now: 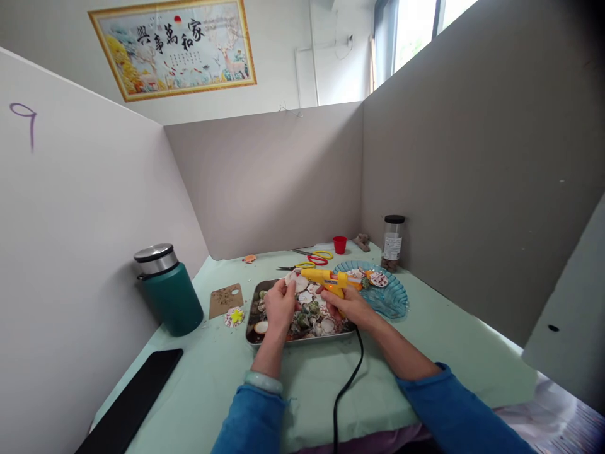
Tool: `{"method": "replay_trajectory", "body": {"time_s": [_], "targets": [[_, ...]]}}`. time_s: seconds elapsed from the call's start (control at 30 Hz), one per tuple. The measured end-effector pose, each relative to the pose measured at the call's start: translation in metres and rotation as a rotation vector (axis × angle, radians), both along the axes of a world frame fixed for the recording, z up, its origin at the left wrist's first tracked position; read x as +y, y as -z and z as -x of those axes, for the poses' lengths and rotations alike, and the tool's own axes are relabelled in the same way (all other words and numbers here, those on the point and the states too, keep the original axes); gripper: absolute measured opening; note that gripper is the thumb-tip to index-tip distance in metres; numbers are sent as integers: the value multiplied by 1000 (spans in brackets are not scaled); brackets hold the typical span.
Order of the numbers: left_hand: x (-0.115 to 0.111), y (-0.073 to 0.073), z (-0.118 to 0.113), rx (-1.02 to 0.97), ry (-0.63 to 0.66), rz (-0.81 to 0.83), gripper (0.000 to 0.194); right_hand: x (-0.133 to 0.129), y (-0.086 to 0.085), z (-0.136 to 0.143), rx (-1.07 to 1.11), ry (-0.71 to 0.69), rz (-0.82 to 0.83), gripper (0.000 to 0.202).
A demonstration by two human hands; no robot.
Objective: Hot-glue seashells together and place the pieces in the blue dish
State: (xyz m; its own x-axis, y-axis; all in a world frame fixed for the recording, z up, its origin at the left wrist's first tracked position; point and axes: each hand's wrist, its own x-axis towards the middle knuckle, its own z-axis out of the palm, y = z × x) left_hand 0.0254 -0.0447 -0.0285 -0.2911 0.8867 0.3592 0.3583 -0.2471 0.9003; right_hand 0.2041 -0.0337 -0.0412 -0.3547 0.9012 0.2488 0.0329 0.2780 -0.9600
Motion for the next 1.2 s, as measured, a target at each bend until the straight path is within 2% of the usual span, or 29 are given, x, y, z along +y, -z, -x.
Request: {"method": "replay_trajectory", "body": {"time_s": [0.2, 0.4, 0.67, 0.9, 1.2], "targets": [[4, 0, -1, -385, 223, 56, 28, 0, 0, 0, -8, -8, 4, 37], [1, -3, -2, -436, 323, 62, 30, 8, 10, -2, 24, 13, -24, 39], [4, 1, 1, -500, 269, -1, 31, 6, 8, -3, 25, -5, 7, 41], [5, -1, 3, -560, 229, -26, 29, 6, 9, -4, 20, -24, 7, 42], [6, 0, 3, -515, 255, -10, 32, 7, 10, -3, 30, -28, 20, 41]]}}
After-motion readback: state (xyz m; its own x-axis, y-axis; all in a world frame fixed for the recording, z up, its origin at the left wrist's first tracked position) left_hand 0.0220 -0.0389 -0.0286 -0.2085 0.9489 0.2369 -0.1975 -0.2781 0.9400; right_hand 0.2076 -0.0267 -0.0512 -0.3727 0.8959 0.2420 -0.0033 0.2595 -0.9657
